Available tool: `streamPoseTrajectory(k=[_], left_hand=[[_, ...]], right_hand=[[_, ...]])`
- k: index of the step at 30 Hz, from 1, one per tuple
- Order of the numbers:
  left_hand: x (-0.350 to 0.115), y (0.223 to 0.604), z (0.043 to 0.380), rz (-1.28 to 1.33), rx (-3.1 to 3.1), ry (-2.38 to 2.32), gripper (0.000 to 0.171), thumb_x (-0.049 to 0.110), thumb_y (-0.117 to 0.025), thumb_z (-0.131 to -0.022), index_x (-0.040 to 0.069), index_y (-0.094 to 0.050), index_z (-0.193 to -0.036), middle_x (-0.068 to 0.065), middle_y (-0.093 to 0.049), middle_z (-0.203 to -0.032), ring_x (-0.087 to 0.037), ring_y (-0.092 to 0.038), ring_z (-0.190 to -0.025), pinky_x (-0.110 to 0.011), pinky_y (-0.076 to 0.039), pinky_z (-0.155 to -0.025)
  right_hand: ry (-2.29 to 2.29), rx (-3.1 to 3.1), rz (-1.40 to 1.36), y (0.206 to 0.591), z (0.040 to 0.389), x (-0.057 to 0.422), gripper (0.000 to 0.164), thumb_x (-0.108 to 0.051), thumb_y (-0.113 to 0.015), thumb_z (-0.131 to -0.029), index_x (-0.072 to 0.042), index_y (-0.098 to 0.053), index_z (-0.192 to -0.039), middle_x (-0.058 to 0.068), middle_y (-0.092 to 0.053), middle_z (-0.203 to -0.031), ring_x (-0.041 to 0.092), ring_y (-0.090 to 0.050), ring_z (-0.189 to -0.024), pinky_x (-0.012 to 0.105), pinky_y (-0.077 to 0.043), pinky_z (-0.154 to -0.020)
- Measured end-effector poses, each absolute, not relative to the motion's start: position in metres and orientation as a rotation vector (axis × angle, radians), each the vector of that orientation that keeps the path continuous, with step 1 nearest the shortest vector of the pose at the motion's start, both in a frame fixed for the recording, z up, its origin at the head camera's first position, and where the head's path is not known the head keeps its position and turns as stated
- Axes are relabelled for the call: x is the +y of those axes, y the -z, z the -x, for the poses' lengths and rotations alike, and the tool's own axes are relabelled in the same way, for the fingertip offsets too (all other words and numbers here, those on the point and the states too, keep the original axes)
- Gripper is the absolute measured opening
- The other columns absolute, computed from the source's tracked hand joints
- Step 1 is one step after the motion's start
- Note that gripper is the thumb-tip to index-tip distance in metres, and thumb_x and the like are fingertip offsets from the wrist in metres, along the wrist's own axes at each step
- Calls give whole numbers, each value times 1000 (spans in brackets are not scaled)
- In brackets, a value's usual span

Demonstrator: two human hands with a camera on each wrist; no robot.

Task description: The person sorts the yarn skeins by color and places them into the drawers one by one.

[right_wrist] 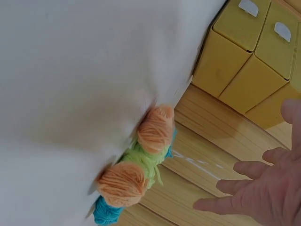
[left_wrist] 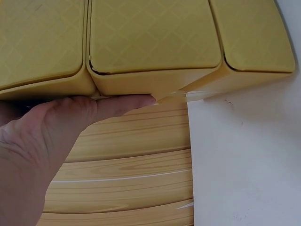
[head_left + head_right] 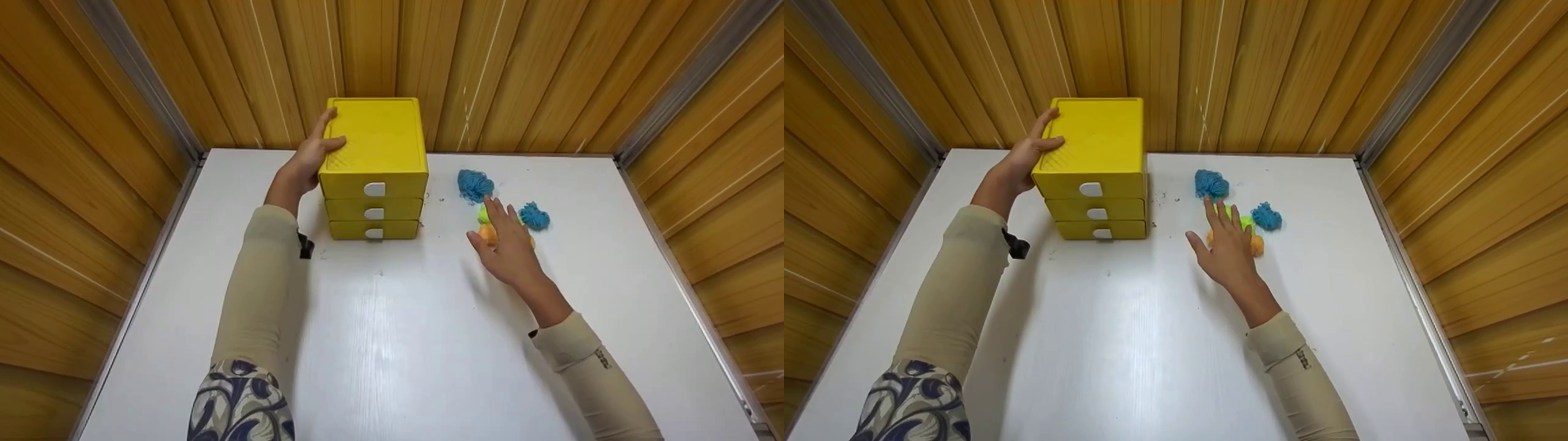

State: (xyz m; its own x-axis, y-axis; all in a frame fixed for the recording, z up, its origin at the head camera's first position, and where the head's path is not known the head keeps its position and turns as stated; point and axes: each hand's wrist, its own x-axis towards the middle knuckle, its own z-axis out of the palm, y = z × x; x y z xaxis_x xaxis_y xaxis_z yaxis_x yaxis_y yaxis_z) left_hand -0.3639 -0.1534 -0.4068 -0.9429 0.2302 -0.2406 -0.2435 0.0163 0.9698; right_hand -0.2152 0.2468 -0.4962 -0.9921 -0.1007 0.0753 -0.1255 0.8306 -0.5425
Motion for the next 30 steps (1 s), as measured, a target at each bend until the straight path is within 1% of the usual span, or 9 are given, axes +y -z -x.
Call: streamPoseTrajectory(k=[4,6,11,14,19,24,25,27,30], left_hand=[[-154,407,361,23,1976,-1984,76,26,-54,-110,57,-13,-166,4,5,-182,-30,-21,-165,-52,-32,-130],[-154,407,360,28,1980,-1978,76,27,-54,-109,57,-13,-166,4,5,-183,-30,-20,-165,-52,-32,-130],[-152,407,356,35,1977,-1966,77,28,-54,-109,59,-11,-165,6,7,-182,-29,-15,-167,-52,-29,-132],[-150,407,353,23,1981,-1966,77,28,-54,-109,59,-11,-165,6,7,-182,-29,-15,-167,-53,-29,-132],[-148,407,348,-11,2006,-1940,76,30,-53,-110,58,-9,-166,3,8,-182,-30,-19,-166,-51,-33,-130],[-147,407,342,-28,2032,-1908,75,32,-51,-110,58,-8,-165,2,9,-182,-30,-25,-163,-48,-40,-126],[-147,407,341,-32,2035,-1905,75,32,-51,-110,58,-8,-165,2,9,-182,-30,-25,-163,-49,-40,-126],[-147,408,339,-42,2036,-1903,74,32,-51,-110,58,-8,-165,2,10,-182,-30,-24,-164,-49,-39,-127],[-146,409,337,-52,2038,-1900,75,31,-50,-110,57,-8,-166,3,10,-182,-30,-19,-165,-50,-34,-129]], right_hand=[[-918,-2975,-206,495,212,241,83,-63,-54,-105,-39,-11,-172,6,-16,-182,41,-11,-169,72,-21,-127],[-939,-2960,-233,494,210,238,81,-61,-54,-106,-41,-11,-172,6,-17,-182,40,-13,-169,69,-24,-128],[-983,-2896,-314,490,206,230,77,-52,-57,-108,-38,-16,-172,8,-24,-180,37,-21,-167,64,-26,-130],[-988,-2874,-341,486,203,224,74,-50,-57,-109,-38,-19,-171,6,-30,-178,37,-28,-165,62,-26,-130],[-964,-2860,-371,481,198,215,73,-48,-59,-108,-39,-21,-171,3,-37,-175,35,-37,-161,60,-34,-128],[-932,-2840,-422,476,190,205,72,-47,-58,-109,-41,-21,-170,3,-41,-173,32,-42,-159,58,-37,-127],[-930,-2833,-430,475,189,203,72,-47,-59,-109,-41,-21,-170,3,-43,-172,31,-43,-158,58,-37,-126],[-931,-2813,-449,474,186,199,72,-45,-60,-108,-41,-23,-170,3,-46,-170,30,-46,-156,57,-39,-125],[-938,-2765,-478,474,183,193,70,-42,-63,-107,-39,-29,-169,6,-57,-161,30,-58,-144,53,-52,-114]])
